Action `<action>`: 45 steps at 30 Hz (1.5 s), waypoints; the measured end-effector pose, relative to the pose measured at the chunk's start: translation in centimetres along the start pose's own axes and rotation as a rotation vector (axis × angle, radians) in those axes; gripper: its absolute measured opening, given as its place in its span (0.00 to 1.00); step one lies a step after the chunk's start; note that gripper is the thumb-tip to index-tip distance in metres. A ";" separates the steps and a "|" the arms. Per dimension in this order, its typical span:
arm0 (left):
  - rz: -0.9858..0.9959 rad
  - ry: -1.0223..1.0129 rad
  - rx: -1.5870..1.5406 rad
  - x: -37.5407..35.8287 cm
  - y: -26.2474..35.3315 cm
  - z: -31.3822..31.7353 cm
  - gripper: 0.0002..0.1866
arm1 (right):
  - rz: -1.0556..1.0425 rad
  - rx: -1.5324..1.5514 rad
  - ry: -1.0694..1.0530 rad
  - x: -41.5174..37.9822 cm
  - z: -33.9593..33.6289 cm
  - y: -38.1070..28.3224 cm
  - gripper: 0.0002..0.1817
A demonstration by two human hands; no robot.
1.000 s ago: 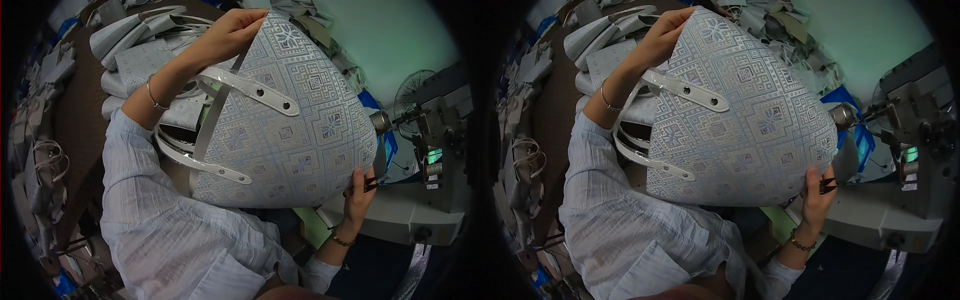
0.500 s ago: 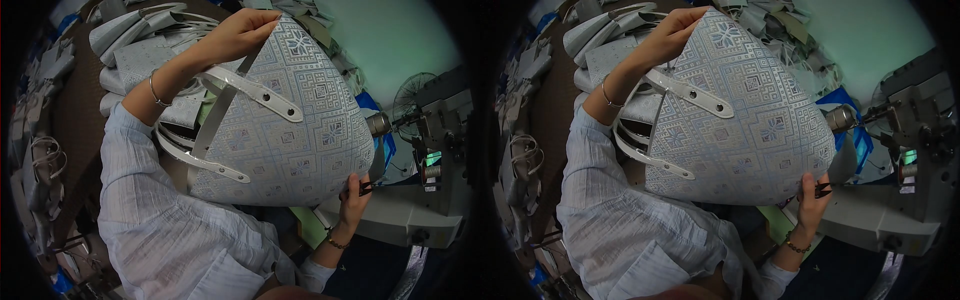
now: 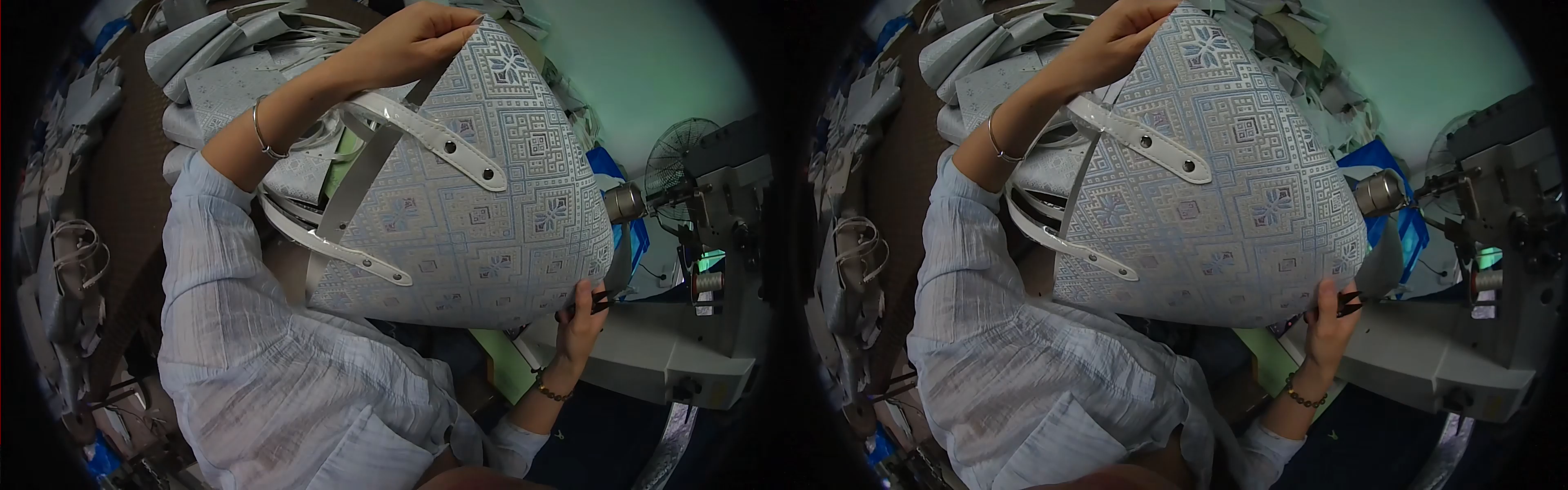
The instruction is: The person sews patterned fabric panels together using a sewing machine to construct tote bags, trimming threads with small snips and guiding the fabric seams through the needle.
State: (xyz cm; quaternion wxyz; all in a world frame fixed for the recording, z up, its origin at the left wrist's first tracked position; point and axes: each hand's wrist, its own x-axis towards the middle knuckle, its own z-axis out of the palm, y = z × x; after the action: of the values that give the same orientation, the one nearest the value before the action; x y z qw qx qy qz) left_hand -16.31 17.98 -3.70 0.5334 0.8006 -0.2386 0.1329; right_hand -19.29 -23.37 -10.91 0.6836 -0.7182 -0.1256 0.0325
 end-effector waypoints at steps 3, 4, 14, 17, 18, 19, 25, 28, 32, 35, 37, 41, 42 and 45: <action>-0.019 -0.019 -0.005 1.0 -0.2 0.3 0.17 | 0.065 0.162 0.084 1.5 0.9 -0.7 0.13; -0.028 -0.024 -0.009 1.8 -0.3 0.6 0.17 | 0.077 0.237 0.136 2.3 1.3 -1.0 0.14; -0.123 0.041 0.008 4.6 0.5 3.9 0.17 | 0.171 0.624 -0.092 3.4 0.6 2.9 0.25; -0.140 0.024 0.006 5.1 0.1 3.5 0.17 | 0.175 0.644 -0.119 3.6 0.5 2.8 0.25; -0.145 0.017 0.004 5.2 0.1 3.5 0.17 | 0.178 0.642 -0.116 3.8 0.3 2.8 0.25; -0.148 0.011 0.002 5.4 0.0 3.6 0.17 | 0.183 0.652 -0.122 3.8 0.1 3.0 0.25; -0.162 -0.025 0.011 5.1 0.3 3.8 0.18 | 0.185 0.679 -0.132 3.7 -0.3 3.5 0.25; -0.169 -0.043 0.017 4.6 0.4 3.7 0.18 | 0.191 0.677 -0.133 3.6 0.1 3.2 0.24; -0.177 -0.070 0.020 4.3 0.1 2.9 0.18 | 0.212 0.699 -0.168 3.8 0.5 2.8 0.23; -0.185 -0.083 0.021 4.3 0.0 2.8 0.18 | 0.242 0.714 -0.159 4.0 0.3 3.1 0.23; -0.188 -0.093 0.022 4.5 -0.1 2.8 0.18 | 0.242 0.709 -0.153 4.0 0.3 3.1 0.23; -0.189 -0.129 0.032 3.7 0.1 2.8 0.18 | 0.257 0.698 -0.117 3.8 0.7 2.7 0.23; -0.182 -0.152 0.037 3.2 -0.1 1.7 0.18 | 0.245 0.706 -0.102 3.9 0.9 2.5 0.23; -0.112 -0.285 0.058 4.4 -1.5 0.0 0.18 | 0.281 0.690 -0.081 3.7 1.2 2.8 0.20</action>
State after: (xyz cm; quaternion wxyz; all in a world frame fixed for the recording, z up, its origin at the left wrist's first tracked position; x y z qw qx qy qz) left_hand -11.77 17.44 -2.80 0.4776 0.8384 -0.2627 -0.0054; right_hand -15.59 -21.42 -13.27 0.8689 -0.4538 -0.0345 0.1948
